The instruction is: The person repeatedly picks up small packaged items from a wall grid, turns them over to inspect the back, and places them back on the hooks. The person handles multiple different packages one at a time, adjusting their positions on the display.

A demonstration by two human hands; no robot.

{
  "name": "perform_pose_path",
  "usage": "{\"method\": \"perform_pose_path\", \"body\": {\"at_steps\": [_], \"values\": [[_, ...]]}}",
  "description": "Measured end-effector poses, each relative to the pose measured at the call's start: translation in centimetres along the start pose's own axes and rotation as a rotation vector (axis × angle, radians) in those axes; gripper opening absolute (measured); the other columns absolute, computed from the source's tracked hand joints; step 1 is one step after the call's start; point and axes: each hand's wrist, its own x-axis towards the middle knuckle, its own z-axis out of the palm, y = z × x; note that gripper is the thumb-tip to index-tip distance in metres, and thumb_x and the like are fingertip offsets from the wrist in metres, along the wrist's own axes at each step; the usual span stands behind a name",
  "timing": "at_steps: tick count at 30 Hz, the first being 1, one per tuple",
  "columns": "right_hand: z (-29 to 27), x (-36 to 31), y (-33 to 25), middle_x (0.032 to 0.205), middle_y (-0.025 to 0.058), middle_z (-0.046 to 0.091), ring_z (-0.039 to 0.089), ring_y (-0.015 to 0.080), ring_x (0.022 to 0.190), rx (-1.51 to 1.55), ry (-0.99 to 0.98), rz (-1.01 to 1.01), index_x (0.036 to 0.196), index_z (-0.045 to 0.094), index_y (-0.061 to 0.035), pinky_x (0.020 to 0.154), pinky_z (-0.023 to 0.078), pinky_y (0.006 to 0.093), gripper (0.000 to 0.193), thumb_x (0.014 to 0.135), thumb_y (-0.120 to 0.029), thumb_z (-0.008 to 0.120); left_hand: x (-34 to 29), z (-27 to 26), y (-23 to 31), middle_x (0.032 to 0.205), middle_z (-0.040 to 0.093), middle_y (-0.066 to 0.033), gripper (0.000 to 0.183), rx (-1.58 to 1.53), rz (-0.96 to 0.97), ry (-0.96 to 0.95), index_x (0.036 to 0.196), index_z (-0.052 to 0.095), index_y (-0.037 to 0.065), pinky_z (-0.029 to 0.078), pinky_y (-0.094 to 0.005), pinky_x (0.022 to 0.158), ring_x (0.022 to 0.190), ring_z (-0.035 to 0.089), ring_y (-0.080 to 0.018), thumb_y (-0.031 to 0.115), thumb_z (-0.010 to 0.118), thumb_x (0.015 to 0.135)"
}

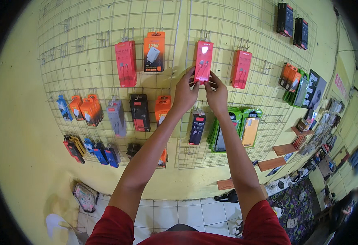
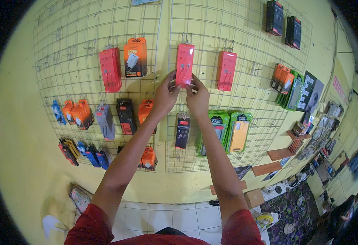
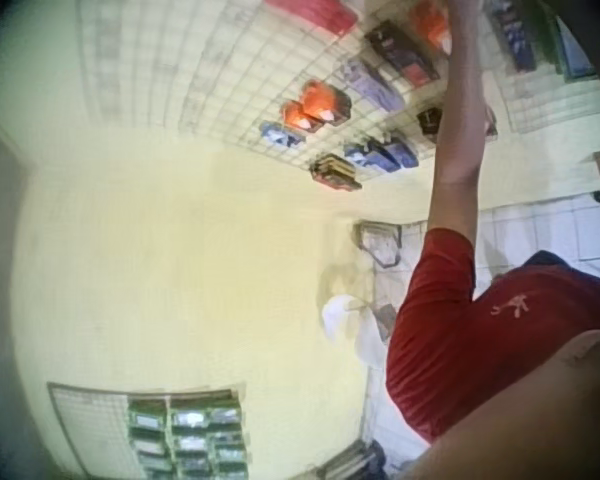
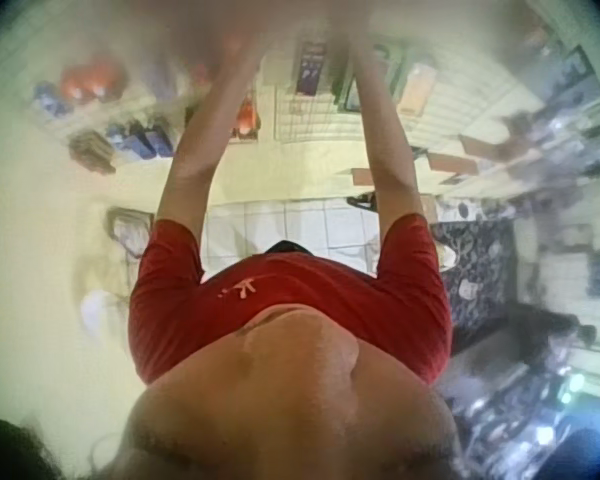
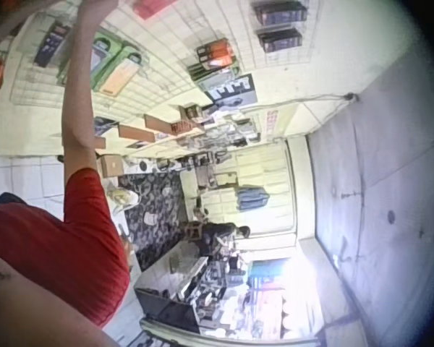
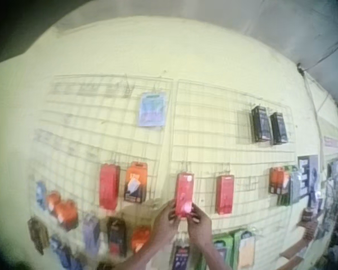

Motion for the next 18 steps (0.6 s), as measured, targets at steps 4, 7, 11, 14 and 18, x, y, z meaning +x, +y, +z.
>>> {"method": "perform_pose_path", "body": {"at_steps": [4,7,11,14,18], "values": [[-1.3,-1.1,-2.4,0.112,0.0130,0.070,0.068,0.0171,0.096,0.164,0.035,-0.026,0.141,0.054,0.0002,0.085,0.056,0.0311,0.045,0.097,0.001,0.059,-1.4,0.1,3.5,0.129,0.059,-0.0179,0.058,0.030,0.097,0.066,0.145,0.046,0.005,0.057,-0.0357,0.090,0.110,0.067,-0.0275,-0.005,0.062,0.091],[-0.9,-2.6,-6.1,0.111,0.0124,0.070,0.067,0.0158,0.096,0.241,0.054,-0.010,0.139,0.056,-0.0015,0.080,0.056,0.0311,0.046,0.094,0.005,0.061,-1.9,-1.8,5.4,0.129,0.059,-0.0182,0.058,0.021,0.142,0.084,0.144,0.046,0.004,0.059,-0.0350,0.088,0.106,0.068,-0.0276,-0.007,0.062,0.089],[0.3,-3.1,-8.5,0.112,0.0104,0.069,0.065,0.0138,0.099,0.263,0.068,-0.067,0.140,0.056,-0.0014,0.082,0.055,0.0287,0.047,0.094,0.004,0.062,-2.1,-4.1,6.6,0.136,0.057,-0.0163,0.058,-0.063,0.135,0.061,0.147,0.044,0.005,0.055,-0.0348,0.095,0.111,0.066,-0.0238,-0.005,0.061,0.092],[1.6,-3.8,-10.4,0.115,0.0099,0.068,0.064,0.0136,0.100,0.243,0.085,-0.087,0.141,0.056,-0.0031,0.082,0.055,0.0278,0.046,0.095,0.003,0.062,-2.5,-6.6,7.9,0.139,0.057,-0.0150,0.058,-0.107,0.134,0.027,0.148,0.043,0.005,0.053,-0.0346,0.099,0.115,0.064,-0.0219,-0.004,0.060,0.094],[4.6,-6.1,-14.8,0.117,0.0098,0.068,0.064,0.0139,0.101,0.263,0.126,-0.079,0.141,0.055,-0.0038,0.083,0.056,0.0285,0.047,0.096,0.003,0.062,-3.9,-11.3,9.3,0.138,0.057,-0.0143,0.058,-0.134,0.196,0.022,0.148,0.042,0.003,0.053,-0.0346,0.100,0.118,0.063,-0.0217,-0.004,0.061,0.094]]}}
